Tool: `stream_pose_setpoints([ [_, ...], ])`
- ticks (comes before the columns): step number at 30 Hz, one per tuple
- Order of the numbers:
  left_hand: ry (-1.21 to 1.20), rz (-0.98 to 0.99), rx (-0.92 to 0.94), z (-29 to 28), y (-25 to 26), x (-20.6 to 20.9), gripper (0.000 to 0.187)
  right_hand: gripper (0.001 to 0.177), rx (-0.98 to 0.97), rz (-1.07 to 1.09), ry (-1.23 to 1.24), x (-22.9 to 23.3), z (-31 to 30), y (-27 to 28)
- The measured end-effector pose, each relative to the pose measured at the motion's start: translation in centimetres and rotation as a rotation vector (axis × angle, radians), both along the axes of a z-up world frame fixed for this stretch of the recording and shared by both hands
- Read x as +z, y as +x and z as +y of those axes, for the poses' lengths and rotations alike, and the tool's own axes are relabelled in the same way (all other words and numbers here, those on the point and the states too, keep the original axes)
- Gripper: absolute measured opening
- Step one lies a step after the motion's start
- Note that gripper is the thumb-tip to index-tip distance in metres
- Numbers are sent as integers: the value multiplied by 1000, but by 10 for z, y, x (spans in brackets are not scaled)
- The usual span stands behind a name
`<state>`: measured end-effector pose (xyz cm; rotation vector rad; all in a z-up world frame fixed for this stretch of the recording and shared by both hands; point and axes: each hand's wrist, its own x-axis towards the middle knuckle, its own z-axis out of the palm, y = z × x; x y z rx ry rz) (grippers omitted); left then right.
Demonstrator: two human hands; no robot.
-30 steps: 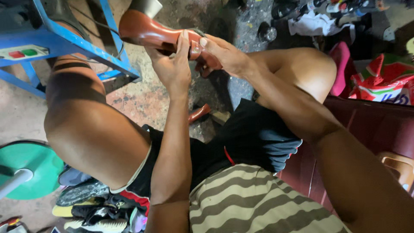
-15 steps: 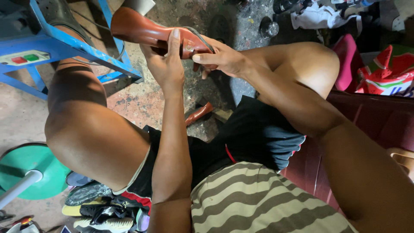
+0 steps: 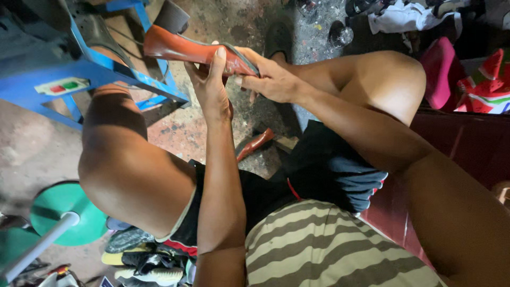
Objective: The person sits on the floor and uses a small metal tool to scrape and smooth the sole and heel of a reddish-brown high-heeled shoe. They repeatedly turn the shoe over to work on different areas of the sole and heel, holding the shoe with one hand and the tool with the other.
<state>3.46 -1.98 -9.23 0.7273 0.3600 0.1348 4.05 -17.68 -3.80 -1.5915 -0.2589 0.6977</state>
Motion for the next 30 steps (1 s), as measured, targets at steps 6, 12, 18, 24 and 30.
stream_pose_setpoints([
  [6, 79, 14, 6, -14, 3, -14, 67, 52, -210, 272, 153, -4, 3, 1],
  [12, 100, -140, 29, -28, 1, -2, 75, 46, -215, 51, 5, -2, -1, 2],
  [18, 176, -115, 40, -33, 0, 16, 82, 50, -173, -2, -48, 8, -7, 7],
  [24, 242, 20, 11, -21, 1, 11, 83, 45, -254, 175, 59, 8, -4, 10],
  [30, 183, 374, 231, 40, -15, -21, 68, 44, -259, 163, -171, -3, 6, 16],
])
